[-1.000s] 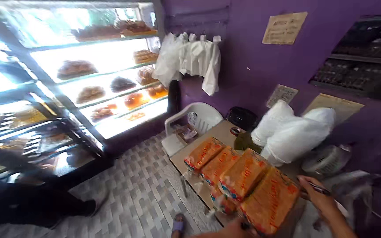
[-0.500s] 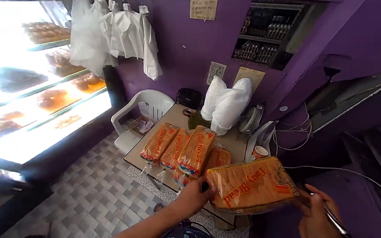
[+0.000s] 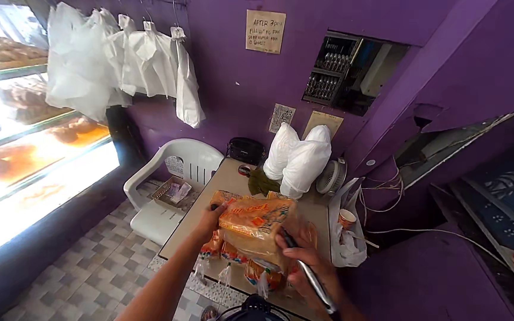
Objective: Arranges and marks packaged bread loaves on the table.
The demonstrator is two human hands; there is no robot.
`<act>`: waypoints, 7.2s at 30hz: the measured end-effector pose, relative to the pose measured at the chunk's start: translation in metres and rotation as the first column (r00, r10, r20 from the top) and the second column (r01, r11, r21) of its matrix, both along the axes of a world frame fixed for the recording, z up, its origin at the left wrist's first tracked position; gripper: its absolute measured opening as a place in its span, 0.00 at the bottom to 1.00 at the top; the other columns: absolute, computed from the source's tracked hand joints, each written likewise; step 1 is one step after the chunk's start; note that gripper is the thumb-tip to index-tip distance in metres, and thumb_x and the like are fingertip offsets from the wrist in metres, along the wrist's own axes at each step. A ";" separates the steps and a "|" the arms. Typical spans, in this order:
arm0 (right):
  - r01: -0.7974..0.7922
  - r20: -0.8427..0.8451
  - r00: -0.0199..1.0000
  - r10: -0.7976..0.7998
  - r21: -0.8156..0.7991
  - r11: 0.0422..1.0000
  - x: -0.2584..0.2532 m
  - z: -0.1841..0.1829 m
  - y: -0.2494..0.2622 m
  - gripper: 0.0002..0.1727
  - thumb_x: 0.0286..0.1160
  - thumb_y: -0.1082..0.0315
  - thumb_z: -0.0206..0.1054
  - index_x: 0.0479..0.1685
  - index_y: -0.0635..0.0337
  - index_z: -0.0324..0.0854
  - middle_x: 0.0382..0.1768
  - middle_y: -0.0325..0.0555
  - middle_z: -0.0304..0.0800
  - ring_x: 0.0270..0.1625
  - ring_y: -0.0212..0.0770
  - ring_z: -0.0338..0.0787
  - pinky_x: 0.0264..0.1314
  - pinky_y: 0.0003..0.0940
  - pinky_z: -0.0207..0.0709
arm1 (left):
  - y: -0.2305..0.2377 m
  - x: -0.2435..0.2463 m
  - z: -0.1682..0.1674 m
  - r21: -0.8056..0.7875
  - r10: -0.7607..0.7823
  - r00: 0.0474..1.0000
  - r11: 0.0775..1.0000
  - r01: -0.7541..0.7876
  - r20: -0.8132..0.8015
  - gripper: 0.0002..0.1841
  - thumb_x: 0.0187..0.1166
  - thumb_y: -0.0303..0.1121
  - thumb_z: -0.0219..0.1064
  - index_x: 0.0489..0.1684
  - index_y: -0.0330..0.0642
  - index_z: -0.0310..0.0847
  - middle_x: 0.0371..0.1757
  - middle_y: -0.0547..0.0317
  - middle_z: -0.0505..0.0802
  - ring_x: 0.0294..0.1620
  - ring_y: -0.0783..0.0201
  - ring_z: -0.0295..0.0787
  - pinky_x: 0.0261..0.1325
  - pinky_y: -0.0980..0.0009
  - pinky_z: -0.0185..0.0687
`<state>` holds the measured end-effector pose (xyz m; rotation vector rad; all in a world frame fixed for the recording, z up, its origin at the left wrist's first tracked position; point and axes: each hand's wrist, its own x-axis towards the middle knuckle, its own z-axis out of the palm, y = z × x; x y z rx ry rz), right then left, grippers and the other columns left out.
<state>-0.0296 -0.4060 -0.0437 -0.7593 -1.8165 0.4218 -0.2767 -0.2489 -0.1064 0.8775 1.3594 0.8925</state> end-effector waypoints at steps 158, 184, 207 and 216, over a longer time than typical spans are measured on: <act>0.130 -0.179 0.799 -0.575 -0.881 0.456 0.088 -0.123 0.176 0.20 0.93 0.63 0.53 0.76 0.62 0.68 0.71 0.59 0.77 0.69 0.50 0.80 0.67 0.49 0.77 | -0.087 0.100 0.024 -0.247 -0.668 0.618 0.736 0.630 -0.414 0.46 0.86 0.41 0.64 0.98 0.58 0.30 0.87 0.22 0.59 0.76 0.30 0.75 0.76 0.45 0.74; 0.461 -0.376 0.811 -0.448 -0.062 0.885 0.029 -0.019 0.031 0.16 0.91 0.47 0.53 0.70 0.38 0.69 0.70 0.38 0.88 0.76 0.42 0.84 0.80 0.40 0.77 | -0.046 0.144 0.022 0.482 -0.249 0.968 0.844 0.235 -0.036 0.20 0.85 0.35 0.61 0.71 0.36 0.78 0.65 0.45 0.85 0.58 0.61 0.86 0.59 0.65 0.83; 0.009 -0.316 0.936 -0.157 -0.422 0.907 0.070 0.039 0.083 0.01 0.72 0.63 0.74 0.35 0.43 0.87 0.31 0.27 0.87 0.33 0.22 0.85 0.41 0.19 0.81 | -0.101 0.120 0.038 0.750 -0.064 0.900 0.528 0.397 -0.432 0.07 0.77 0.29 0.65 0.45 0.43 0.88 0.75 0.30 0.79 0.67 0.44 0.87 0.63 0.57 0.87; 0.135 -0.129 0.972 -0.199 -0.388 0.912 0.062 0.036 0.081 0.05 0.77 0.65 0.67 0.32 0.50 0.81 0.24 0.30 0.84 0.25 0.23 0.82 0.30 0.18 0.79 | -0.102 0.117 0.039 0.733 -0.115 0.897 0.538 0.417 -0.426 0.08 0.75 0.25 0.64 0.47 0.39 0.87 0.77 0.29 0.77 0.65 0.47 0.88 0.63 0.61 0.87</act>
